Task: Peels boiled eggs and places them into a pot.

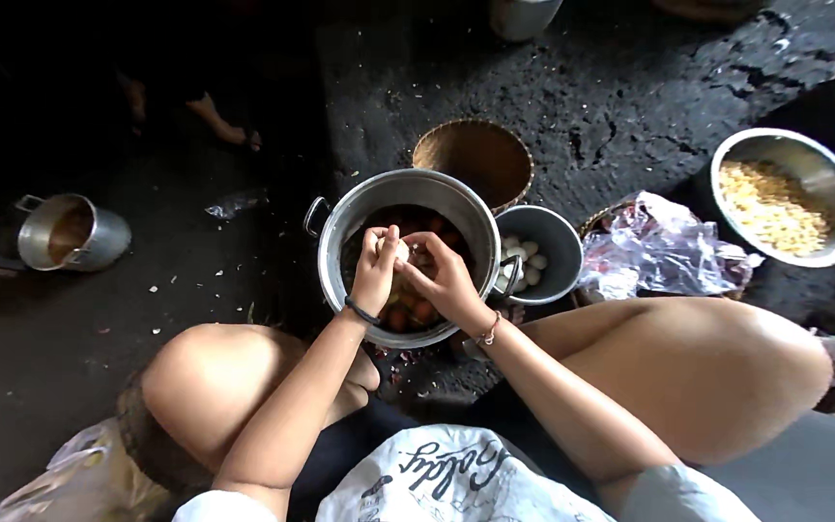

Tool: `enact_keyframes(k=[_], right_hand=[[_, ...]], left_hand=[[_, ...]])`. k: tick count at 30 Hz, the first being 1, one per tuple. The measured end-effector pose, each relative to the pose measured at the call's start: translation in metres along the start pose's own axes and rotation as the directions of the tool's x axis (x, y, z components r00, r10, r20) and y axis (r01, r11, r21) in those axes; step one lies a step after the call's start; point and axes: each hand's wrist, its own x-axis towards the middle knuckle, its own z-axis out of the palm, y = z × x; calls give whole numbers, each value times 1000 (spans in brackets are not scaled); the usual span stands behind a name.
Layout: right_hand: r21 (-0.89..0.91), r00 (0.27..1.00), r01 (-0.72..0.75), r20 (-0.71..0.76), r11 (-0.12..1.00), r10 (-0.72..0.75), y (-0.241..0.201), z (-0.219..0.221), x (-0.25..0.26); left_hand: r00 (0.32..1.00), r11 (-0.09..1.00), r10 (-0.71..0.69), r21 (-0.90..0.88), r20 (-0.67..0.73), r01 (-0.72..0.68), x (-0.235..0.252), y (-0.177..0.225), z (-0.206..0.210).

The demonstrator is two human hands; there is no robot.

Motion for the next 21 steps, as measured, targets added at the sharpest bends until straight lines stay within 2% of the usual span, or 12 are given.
enact_keyframes(k=[8, 12, 17, 21], right_hand=[[-6, 999, 10, -45, 1000, -10, 3, 3, -3], [-6, 999, 5, -40, 1000, -6, 1, 1, -3], [-71, 996, 89, -25, 993, -91, 4, -2, -1], [-83, 992, 101, -64, 991, -107, 3, -2, -2]], left_hand=[[993, 997, -52, -61, -109, 45, 2, 2, 9], [985, 972, -157, -189, -75, 141, 4, 0, 10], [964, 872, -266, -420, 24, 251, 4, 1, 10], [958, 834, -276, -478, 74, 277, 2, 9, 11]])
